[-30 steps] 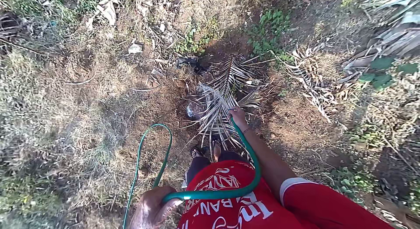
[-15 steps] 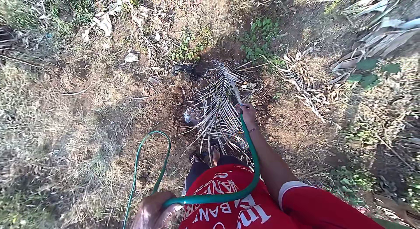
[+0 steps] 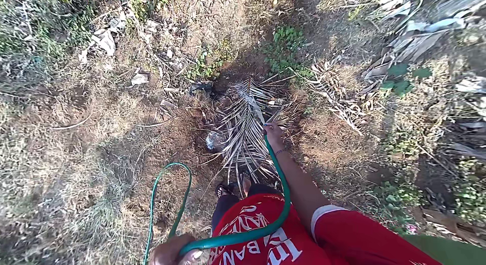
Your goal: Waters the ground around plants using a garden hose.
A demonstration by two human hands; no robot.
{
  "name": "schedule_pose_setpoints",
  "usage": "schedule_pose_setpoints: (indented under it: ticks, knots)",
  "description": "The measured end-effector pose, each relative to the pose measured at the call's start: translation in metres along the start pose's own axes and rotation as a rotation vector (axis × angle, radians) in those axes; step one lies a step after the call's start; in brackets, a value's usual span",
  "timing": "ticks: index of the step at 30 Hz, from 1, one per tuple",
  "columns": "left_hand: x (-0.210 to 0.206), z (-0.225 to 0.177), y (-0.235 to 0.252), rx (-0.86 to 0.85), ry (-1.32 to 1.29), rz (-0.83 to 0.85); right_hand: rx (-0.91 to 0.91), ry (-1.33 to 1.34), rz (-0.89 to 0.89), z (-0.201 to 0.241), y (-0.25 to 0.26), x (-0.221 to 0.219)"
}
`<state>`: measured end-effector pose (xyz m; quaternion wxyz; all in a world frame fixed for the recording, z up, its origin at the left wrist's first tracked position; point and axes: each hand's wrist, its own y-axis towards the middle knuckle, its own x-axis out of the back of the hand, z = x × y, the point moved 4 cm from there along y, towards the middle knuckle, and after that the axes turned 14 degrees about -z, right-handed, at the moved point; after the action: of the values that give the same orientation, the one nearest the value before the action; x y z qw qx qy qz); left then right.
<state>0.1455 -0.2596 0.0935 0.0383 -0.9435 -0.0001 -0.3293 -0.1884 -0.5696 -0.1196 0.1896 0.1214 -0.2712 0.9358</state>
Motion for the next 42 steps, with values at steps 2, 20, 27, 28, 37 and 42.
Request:
schedule_pose_setpoints:
  ticks: [2, 20, 27, 28, 37, 42]
  knots:
    - [0.0, 0.0, 0.002, 0.019, 0.011, 0.032, 0.0, 0.008, -0.052, 0.0, 0.003, 0.011]
    - [-0.018, 0.004, 0.021, -0.103, 0.061, 0.065, -0.069, -0.096, -0.121, -0.066, 0.017, 0.066]
    - [-0.017, 0.005, 0.019, -0.096, 0.046, 0.04, -0.142, -0.175, 0.06, -0.082, 0.002, 0.035]
    - [-0.017, 0.006, 0.017, -0.094, 0.049, 0.037, -0.147, -0.205, 0.096, -0.084, -0.001, 0.032]
    - [-0.02, 0.006, 0.018, -0.099, 0.053, 0.02, -0.106, -0.059, -0.087, -0.071, 0.011, 0.045]
    - [-0.019, 0.003, 0.023, -0.089, 0.037, 0.044, -0.097, -0.087, 0.013, -0.066, 0.013, 0.039]
